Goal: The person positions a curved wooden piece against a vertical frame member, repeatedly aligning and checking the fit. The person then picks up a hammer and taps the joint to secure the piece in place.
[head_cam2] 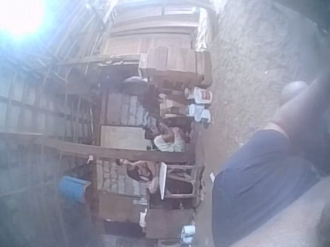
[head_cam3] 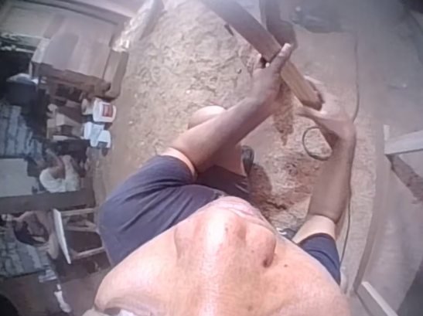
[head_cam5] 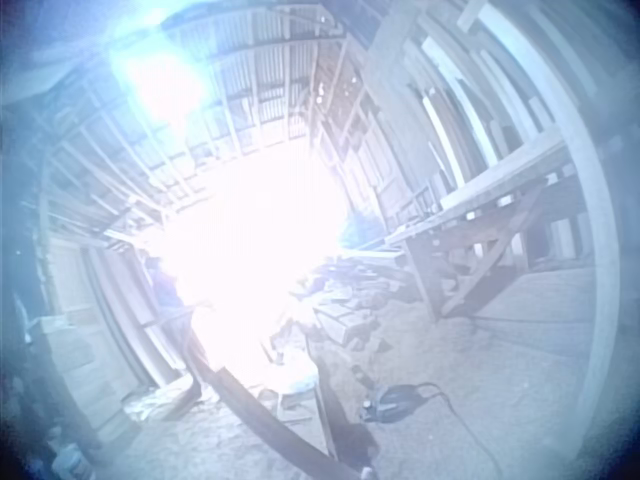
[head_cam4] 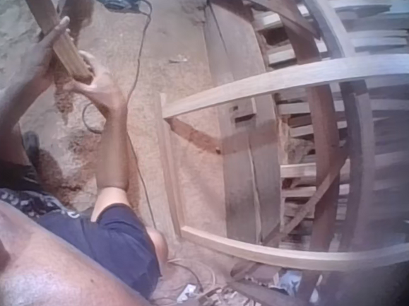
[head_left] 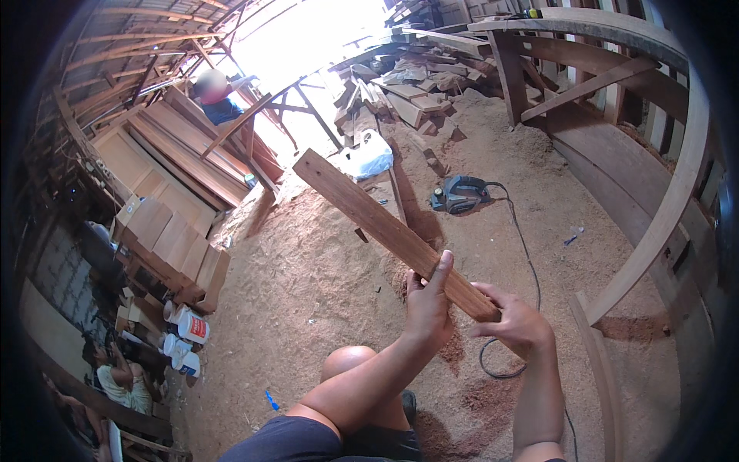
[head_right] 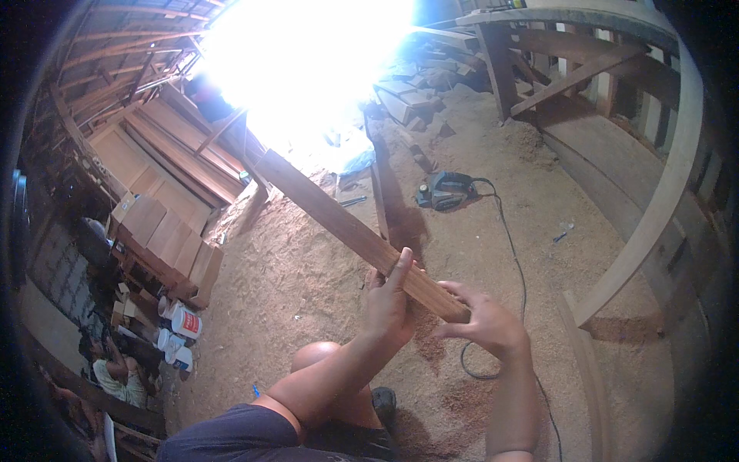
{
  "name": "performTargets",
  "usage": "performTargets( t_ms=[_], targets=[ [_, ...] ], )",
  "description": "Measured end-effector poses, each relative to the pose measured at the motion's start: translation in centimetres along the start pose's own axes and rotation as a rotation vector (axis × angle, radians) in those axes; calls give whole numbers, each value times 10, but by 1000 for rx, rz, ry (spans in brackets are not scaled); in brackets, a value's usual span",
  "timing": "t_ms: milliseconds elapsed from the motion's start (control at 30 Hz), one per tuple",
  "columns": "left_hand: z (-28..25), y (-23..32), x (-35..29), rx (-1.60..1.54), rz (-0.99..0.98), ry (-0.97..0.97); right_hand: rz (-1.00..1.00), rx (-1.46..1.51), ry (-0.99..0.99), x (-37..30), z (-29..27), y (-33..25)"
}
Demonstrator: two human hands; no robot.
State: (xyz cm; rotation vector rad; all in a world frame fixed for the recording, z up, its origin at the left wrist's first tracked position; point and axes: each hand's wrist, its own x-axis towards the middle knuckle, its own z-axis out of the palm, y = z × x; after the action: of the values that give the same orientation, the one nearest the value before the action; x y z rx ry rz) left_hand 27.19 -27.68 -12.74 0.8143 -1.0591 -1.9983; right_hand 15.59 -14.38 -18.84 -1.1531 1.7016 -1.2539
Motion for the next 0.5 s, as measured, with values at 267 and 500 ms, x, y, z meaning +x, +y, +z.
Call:
performTargets(
  t_ms=[267,500],
  targets=[
    [-8,-10,16,9,96,-169,-93,-61,205,-7,4,-16],
    [-7,38,38,-57,412,-146,46,-6,-70,-32,-36,19]
  ],
)
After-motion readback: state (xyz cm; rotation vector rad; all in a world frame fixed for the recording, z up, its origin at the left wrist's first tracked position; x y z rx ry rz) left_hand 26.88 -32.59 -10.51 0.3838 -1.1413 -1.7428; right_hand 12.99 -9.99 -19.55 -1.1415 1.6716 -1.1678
